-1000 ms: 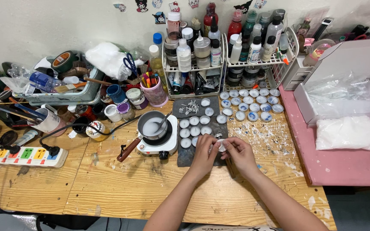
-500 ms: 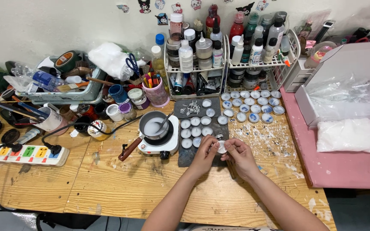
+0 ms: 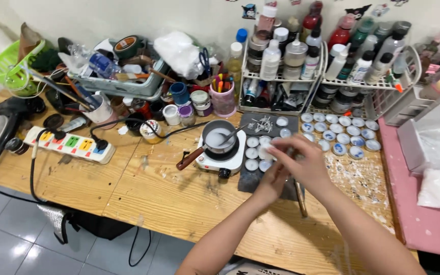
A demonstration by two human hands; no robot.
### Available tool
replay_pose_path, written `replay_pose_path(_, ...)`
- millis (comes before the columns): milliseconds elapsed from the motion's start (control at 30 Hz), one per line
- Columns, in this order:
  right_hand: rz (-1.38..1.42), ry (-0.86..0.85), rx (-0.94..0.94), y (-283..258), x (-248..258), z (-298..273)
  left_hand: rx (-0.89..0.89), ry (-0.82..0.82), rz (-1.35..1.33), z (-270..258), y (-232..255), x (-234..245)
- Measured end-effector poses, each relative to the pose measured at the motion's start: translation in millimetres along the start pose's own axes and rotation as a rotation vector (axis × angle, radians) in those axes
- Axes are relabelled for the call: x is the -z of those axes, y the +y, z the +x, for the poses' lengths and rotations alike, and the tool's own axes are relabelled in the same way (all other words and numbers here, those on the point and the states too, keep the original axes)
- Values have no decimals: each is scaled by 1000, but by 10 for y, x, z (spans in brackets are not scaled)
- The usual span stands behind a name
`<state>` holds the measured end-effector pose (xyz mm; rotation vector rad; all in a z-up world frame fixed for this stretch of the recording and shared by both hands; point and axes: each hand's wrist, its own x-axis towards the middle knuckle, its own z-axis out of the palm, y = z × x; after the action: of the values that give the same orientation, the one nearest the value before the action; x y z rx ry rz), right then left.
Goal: The recorder is preparing small candle tins by inserting wicks and stirring melted wax on a small heater.
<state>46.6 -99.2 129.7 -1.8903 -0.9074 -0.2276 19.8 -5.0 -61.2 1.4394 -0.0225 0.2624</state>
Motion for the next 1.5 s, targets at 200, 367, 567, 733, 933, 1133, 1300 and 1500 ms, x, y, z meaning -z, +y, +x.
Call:
replay_pose_path(200,-297,-40,476,-339,-797,606,-121,-148,393,-75,184,75)
replay_pose_path(367,-412,-191,421,-93,-1208,745,-183,-152,526,-38,55,99)
replay_pose_path(567,-412,-252,327,-187,-1020,683,-129,-176,717,-96,222,91)
replay_pose_path(733,-312,-218,231,-211,-469,422,-73,-182,774,-139,603,97)
replay_pose_path(933,-83,-128,-30,489,194,-161,-153,124,639,-106,882,207)
replay_pose_path(1133,-202,-134,-451,905,280,-683,-149,76,852,-134,999,210)
replay_pose_path(1300,-329,-177,-235,1165,116,-875,-152,-27,1072,-150,799,148)
replay_pose_path(1500,-283,-141,-12,1297,37,-932,-211,-5,1011,-146,720,133)
